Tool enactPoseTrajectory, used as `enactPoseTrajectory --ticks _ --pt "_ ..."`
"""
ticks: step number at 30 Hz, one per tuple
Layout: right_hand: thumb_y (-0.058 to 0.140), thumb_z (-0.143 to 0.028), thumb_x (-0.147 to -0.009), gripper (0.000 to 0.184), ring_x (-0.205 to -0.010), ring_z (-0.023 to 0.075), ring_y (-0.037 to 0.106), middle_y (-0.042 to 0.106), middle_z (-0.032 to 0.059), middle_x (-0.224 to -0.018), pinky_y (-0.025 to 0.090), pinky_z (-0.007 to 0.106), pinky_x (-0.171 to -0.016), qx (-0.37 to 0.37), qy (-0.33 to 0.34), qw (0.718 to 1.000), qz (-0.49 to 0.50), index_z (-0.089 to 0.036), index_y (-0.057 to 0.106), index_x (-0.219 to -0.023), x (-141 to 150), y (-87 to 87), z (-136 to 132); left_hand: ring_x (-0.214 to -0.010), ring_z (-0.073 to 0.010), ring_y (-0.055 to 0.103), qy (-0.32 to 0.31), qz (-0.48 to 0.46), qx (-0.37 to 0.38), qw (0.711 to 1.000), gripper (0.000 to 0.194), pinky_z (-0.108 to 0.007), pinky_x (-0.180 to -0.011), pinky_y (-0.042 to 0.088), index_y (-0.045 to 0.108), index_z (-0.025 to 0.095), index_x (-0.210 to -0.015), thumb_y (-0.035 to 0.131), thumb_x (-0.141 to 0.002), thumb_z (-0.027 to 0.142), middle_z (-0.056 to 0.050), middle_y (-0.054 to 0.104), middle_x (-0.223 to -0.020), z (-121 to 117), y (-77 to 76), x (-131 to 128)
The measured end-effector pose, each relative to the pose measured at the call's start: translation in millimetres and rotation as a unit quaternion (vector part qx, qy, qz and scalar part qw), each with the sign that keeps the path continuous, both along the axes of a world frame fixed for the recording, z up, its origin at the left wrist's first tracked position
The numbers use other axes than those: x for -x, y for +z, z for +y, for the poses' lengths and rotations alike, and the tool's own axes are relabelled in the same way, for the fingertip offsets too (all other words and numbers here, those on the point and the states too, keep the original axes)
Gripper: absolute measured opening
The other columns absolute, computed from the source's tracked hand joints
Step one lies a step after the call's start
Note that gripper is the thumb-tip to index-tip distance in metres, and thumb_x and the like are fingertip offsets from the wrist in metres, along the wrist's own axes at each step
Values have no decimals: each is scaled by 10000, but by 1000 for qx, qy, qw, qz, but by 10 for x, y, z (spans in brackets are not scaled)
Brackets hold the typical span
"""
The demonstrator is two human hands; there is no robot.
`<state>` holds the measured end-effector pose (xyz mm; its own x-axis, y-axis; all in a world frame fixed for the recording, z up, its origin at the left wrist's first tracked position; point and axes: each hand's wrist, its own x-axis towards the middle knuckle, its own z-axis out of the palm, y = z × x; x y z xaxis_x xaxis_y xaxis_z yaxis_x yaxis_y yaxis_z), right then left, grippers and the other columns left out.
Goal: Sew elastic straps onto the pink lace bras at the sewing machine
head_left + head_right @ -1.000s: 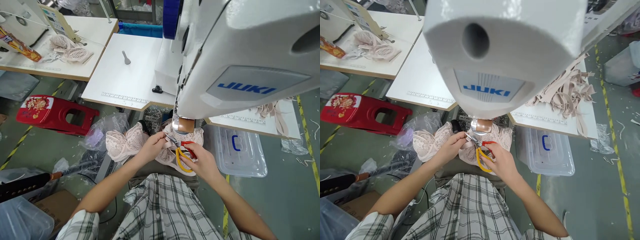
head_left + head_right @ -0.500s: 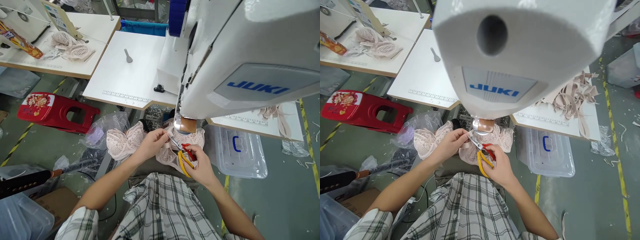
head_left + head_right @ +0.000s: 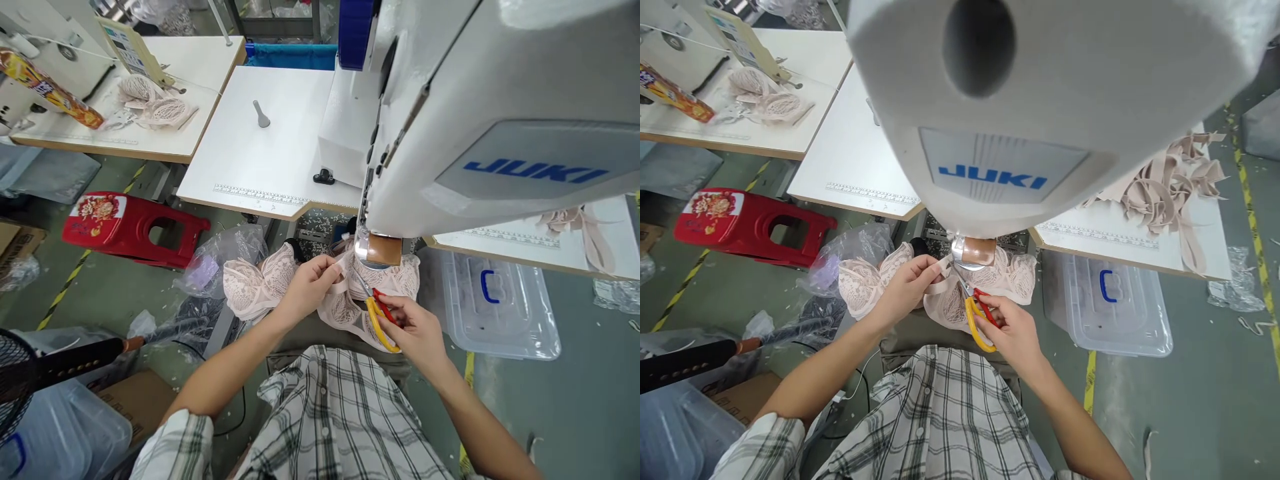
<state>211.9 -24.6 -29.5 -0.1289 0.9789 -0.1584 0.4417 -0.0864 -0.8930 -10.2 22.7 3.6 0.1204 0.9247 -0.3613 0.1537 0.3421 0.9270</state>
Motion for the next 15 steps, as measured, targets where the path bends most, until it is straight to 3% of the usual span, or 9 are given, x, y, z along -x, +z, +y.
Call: enactPoseTrajectory --ticks 4,7,10,13,15 --pt "685 -409 -786 255 -523 169 622 681 13 -640 519 283 -469 -30 -15 999 -22 -229 712 -965 -228 -72 -40 -626 -140 535 8 67 -76 995 247 -241 -576 423 609 198 -780 498 -890 389 -7 608 -698 19 -17 58" --pt "683 -442 -787 271 -516 167 605 687 17 -671 502 290 -462 -38 -9 995 -91 -242 718 -967 -490 -46 130 -661 -161 570 -16 213 -190 958 237 -256 -616 437 664 195 -783 505 -878 344 -32 648 -704 41 -62 145" --pt "701 -454 -768 305 -531 176 585 704 45 -737 461 306 -480 -74 -58 973 -211 -222 713 -967 -726 61 576 -643 -158 589 -46 288 -228 929 243 -253 -617 437 701 198 -951 496 -869 297 -32 684 -730 70 -69 212" --pt "690 -399 -810 294 -701 235 640 721 118 -865 450 347 -594 -82 -108 932 -336 -176 695 -1001 -912 177 1164 -659 -167 633 -99 269 -187 940 272 -248 -607 452 696 196 -999 463 -883 274 -35 715 -764 132 8 256" --pt "664 -328 -845 215 -838 278 651 711 161 -921 456 386 -694 -91 -75 918 -378 -157 694 -972 -1000 226 1465 -666 -174 654 -150 231 -138 951 279 -251 -598 467 681 194 -1009 435 -910 280 -35 724 -778 193 80 292"
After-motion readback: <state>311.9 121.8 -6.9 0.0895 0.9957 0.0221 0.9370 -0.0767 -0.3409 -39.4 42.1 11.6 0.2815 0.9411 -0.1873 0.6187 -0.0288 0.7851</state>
